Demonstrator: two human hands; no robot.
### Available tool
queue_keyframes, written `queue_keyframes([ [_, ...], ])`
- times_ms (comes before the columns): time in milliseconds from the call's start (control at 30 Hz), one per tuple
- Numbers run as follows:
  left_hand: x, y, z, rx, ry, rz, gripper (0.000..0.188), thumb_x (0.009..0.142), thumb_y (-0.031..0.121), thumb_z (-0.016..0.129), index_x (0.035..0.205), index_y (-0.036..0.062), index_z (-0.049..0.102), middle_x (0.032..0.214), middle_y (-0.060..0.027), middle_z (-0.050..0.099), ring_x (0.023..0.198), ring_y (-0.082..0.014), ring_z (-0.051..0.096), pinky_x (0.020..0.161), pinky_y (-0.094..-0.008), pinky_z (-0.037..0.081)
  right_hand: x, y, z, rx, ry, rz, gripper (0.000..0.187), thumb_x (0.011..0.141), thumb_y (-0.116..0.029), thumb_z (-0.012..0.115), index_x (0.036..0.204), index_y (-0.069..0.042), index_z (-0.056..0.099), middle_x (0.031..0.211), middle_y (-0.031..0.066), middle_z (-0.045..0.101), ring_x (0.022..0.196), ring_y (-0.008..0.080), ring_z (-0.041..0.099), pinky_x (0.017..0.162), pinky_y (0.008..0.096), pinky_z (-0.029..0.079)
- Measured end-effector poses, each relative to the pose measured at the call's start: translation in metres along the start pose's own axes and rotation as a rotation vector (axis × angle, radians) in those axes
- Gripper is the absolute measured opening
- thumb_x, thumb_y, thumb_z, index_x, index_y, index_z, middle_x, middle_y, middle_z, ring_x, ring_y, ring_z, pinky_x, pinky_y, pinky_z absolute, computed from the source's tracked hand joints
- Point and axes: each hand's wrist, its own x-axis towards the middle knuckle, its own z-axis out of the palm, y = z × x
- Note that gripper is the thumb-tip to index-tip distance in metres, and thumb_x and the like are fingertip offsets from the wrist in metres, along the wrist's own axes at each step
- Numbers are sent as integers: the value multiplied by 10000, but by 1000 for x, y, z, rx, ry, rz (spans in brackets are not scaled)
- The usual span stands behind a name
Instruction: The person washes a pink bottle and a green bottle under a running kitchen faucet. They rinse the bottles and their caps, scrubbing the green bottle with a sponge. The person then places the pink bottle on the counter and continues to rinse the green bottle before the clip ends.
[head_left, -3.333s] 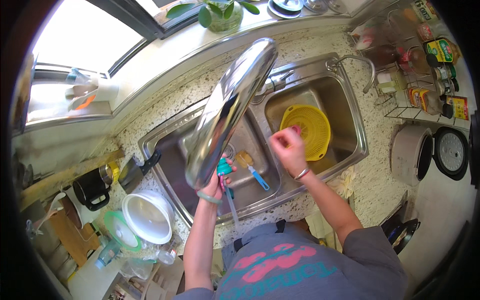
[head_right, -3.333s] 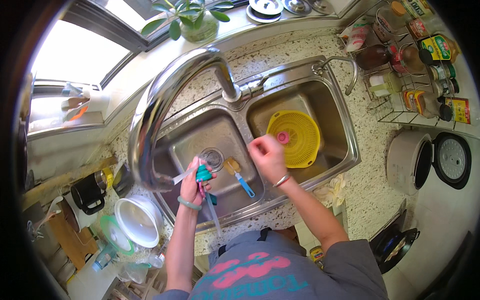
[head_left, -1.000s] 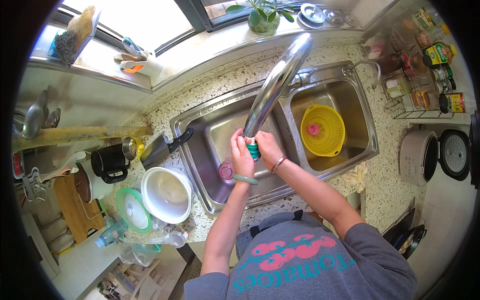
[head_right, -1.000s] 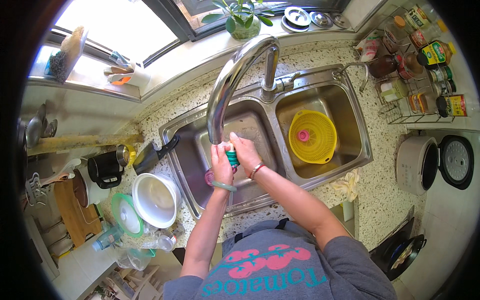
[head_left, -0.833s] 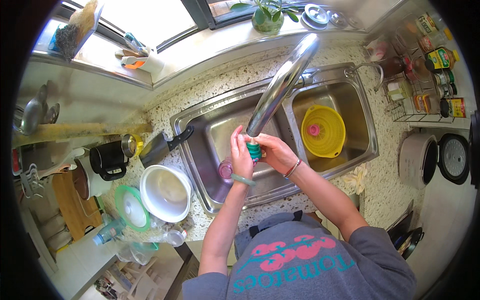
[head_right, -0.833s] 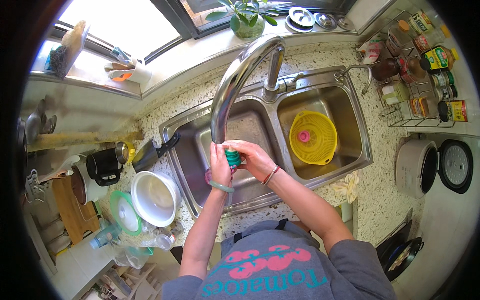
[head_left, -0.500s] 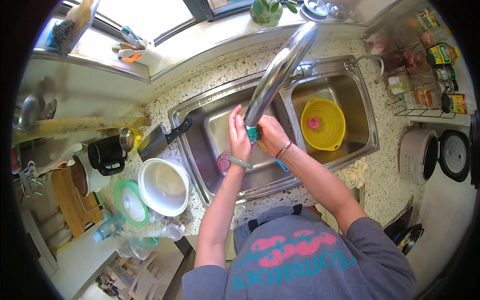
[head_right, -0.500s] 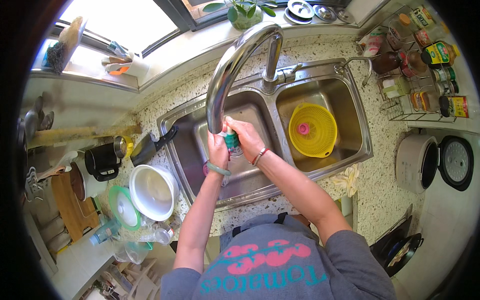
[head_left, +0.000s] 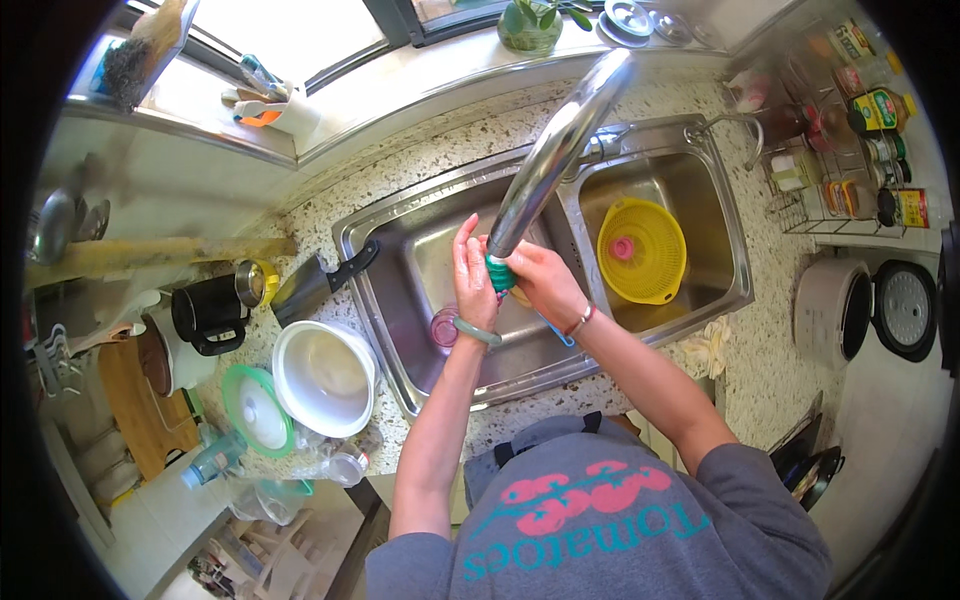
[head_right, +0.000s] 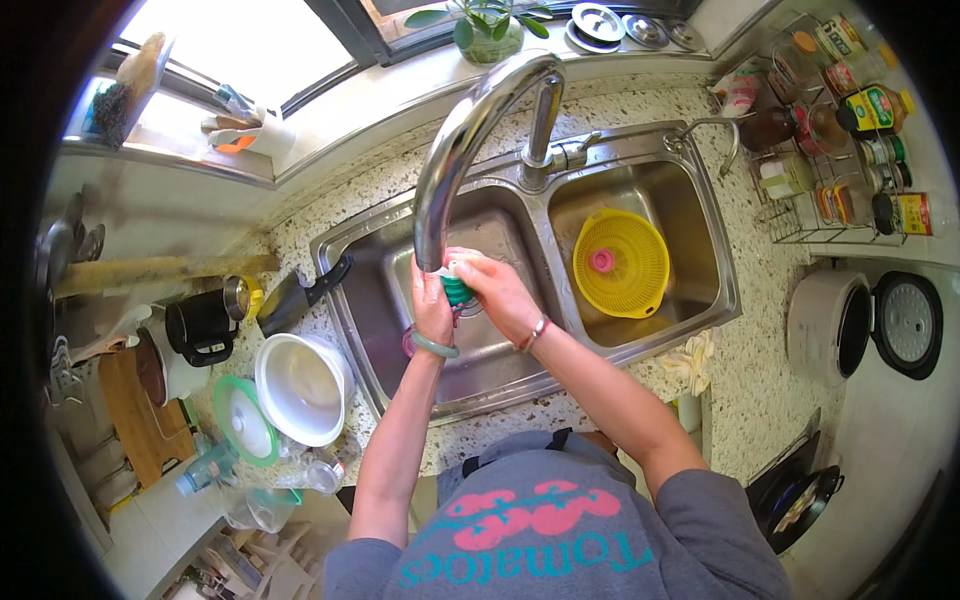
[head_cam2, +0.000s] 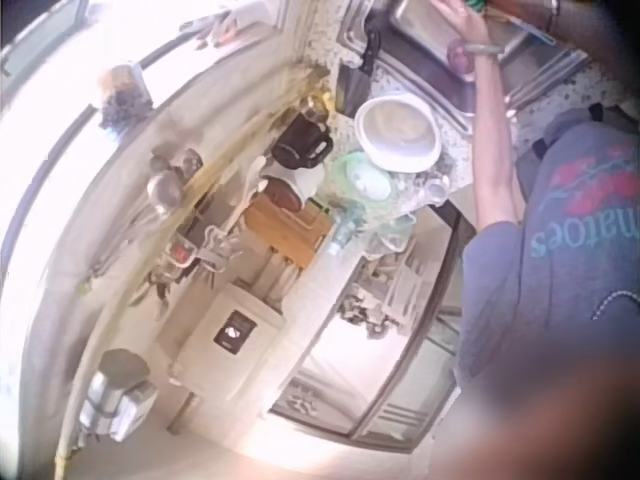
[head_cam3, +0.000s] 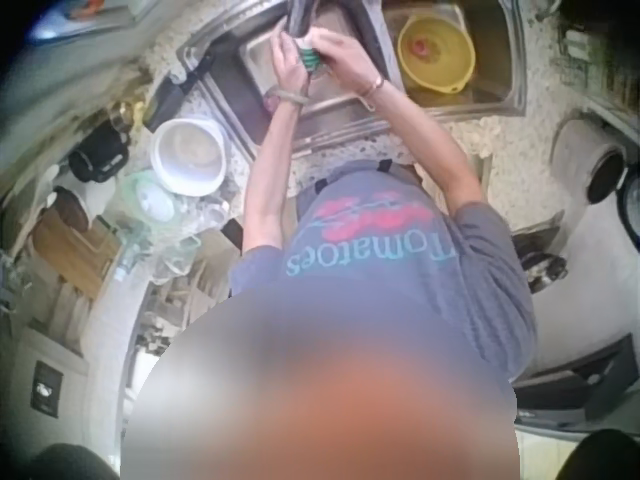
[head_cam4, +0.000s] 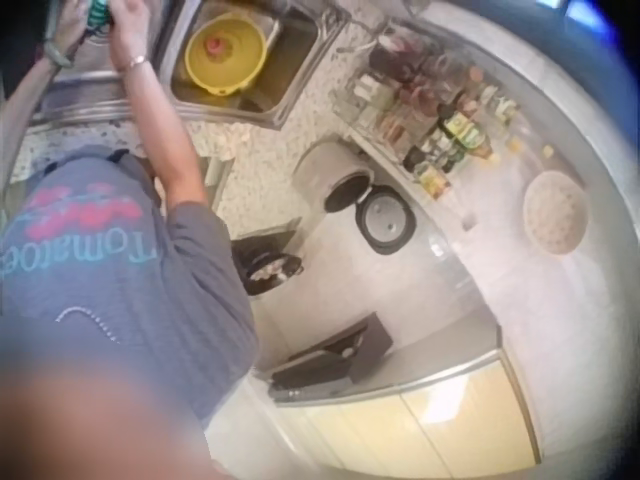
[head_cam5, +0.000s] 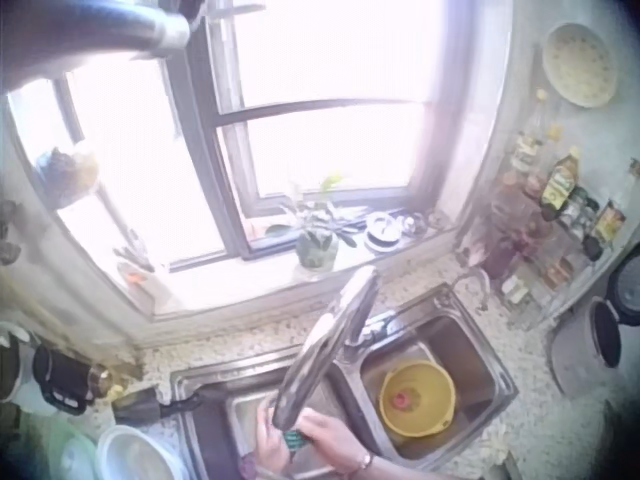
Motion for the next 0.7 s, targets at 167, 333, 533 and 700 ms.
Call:
queue_keyframes([
  [167, 5, -16, -4, 132, 21, 78, 382, 1041, 246, 377, 1359, 41, 431, 1145, -37, 533, 978, -88, 510, 875, -238, 423, -2, 11, 5, -417, 161, -250, 217, 965, -191, 545, 1010, 4, 629, 1005, 32, 617, 922, 123, 567, 822, 262, 454],
  [333, 5, -22, -6, 112, -21, 71, 371, 1039, 233, 370, 1338, 27, 445, 1222, -65, 522, 1061, -118, 507, 943, -271, 405, 13, 13, 8, -327, 303, -204, 251, 974, -216, 531, 898, 11, 607, 861, 1, 634, 758, 115, 553, 682, 271, 460],
  [533, 7, -17, -10, 179, -10, 44, 376, 1039, 236, 358, 1338, 23, 443, 1232, -90, 524, 1127, -144, 498, 985, -276, 383, -9, 2, 0, -433, 85, -189, 221, 967, -173, 530, 1046, 11, 622, 1050, 37, 619, 989, 106, 569, 882, 244, 441],
  [700, 7, -20, 0, 128, -35, 119, 377, 1034, 233, 369, 1336, 20, 442, 1285, -95, 501, 1149, -160, 497, 1003, -299, 384, 6, 19, 4, -519, 274, -325, 193, 958, -190, 540, 962, -20, 632, 916, 25, 651, 834, 118, 589, 762, 258, 468],
])
